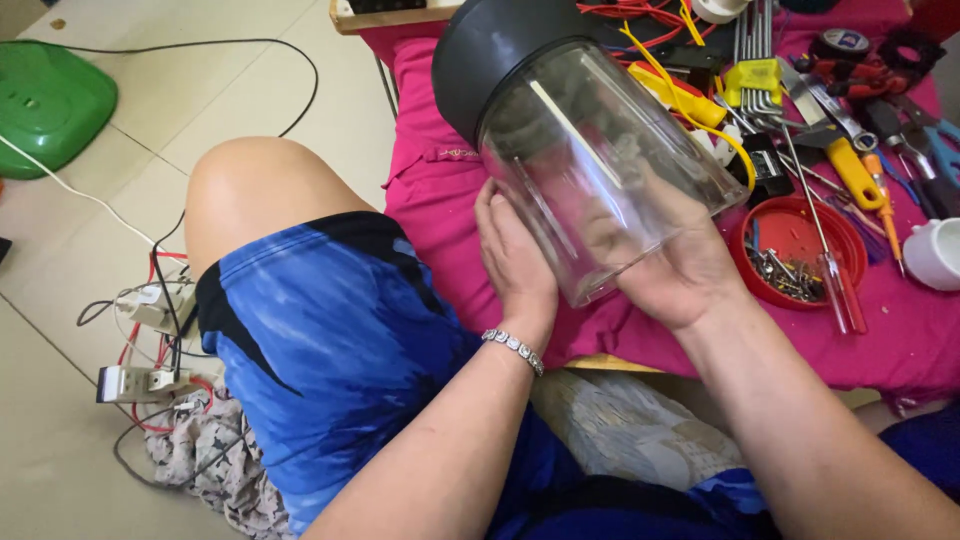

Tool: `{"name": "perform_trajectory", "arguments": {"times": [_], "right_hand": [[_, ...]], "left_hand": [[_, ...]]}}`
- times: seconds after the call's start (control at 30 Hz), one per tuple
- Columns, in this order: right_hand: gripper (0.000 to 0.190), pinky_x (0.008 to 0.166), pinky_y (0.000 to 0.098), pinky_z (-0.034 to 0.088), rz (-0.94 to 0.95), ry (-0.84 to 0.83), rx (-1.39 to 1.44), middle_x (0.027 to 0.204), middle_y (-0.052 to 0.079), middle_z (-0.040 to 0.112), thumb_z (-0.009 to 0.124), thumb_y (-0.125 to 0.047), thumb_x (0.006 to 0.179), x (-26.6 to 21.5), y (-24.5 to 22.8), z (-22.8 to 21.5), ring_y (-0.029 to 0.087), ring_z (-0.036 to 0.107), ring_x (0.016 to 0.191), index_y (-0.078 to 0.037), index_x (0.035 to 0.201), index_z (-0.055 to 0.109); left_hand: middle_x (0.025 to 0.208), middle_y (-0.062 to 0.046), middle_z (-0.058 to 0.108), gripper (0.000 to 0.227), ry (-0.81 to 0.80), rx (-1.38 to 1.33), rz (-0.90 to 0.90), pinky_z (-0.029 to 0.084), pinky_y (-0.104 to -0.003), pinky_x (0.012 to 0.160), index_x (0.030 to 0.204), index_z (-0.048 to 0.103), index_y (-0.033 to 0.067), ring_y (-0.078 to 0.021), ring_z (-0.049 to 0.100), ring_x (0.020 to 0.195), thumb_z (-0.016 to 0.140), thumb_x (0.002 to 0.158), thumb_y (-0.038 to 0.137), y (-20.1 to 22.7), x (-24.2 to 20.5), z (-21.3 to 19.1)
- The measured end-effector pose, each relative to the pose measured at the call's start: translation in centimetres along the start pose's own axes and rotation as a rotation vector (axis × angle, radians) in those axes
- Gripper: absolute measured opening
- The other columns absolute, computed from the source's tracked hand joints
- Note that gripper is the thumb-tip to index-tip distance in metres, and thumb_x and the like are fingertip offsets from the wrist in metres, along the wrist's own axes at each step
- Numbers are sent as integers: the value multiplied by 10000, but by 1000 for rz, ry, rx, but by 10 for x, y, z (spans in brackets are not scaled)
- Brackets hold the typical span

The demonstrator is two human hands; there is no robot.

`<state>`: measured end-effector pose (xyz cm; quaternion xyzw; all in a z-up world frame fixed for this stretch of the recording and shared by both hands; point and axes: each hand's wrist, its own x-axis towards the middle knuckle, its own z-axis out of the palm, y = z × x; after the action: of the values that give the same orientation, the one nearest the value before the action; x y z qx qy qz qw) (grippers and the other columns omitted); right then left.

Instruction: The person cleans the exterior of a clear electric kettle using a white cloth. They wipe the glass body and black base while holding the kettle with the other hand, rotating it to reach different sides.

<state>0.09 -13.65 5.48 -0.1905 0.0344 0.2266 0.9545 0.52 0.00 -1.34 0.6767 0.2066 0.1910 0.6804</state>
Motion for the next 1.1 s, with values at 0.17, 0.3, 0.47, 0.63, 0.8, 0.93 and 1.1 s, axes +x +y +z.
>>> {"name": "perform_trajectory", "arguments": {"times": [0.17,0.3,0.47,0.63,0.8,0.93,1.1], "right_hand": [[203,773,262,535,77,-159,147,1090,103,689,657,-74,1017,46,2,-3,165,630,882,-61,1219,675],[166,736,257,507,-7,9,91,1058,140,652,653,-58,981,62,5,23,179,614,902,8,1132,640],[226,624,254,559,59,213,-57,921,84,698,759,-219,934,15,-9,25,215,715,850,-16,1001,686],[189,786,351,577,-18,326,-25,984,69,744,708,-173,947,-33,-7,8,219,703,884,-31,1071,691],[199,742,315,543,29,197,132,975,116,731,696,-101,946,-16,-13,9,240,678,830,37,1087,674],[243,606,277,574,81,114,30,919,118,723,731,-205,960,47,-4,21,236,746,840,12,1066,699],[355,879,254,544,-40,293,-467,971,1,709,594,-380,1040,100,0,34,123,683,928,-82,1208,688]], "left_hand": [[1394,-138,623,558,2,-17,-20,442,-379,1025,1396,506,68,-335,613,1225,283,985,373,3,0,0],[1369,-163,631,537,-16,10,24,450,-395,1019,1387,503,63,-357,626,1196,288,1001,369,-3,1,-1],[1454,-336,480,555,-64,-50,54,278,-501,1203,1435,467,-38,-470,433,1393,292,1064,336,0,-2,-5],[1525,-294,427,554,-57,-42,-15,229,-478,1235,1487,425,-10,-423,364,1455,338,1056,329,28,-6,-12],[1576,-287,329,584,-42,83,129,148,-500,1246,1553,347,92,-432,282,1492,459,1035,337,83,-7,-9],[1558,-314,289,628,-44,159,167,105,-541,1247,1552,367,137,-470,223,1500,550,982,330,98,5,17],[1636,-292,83,902,-116,305,58,63,-571,1229,1584,310,302,-499,115,1510,748,812,462,129,3,19]]}}
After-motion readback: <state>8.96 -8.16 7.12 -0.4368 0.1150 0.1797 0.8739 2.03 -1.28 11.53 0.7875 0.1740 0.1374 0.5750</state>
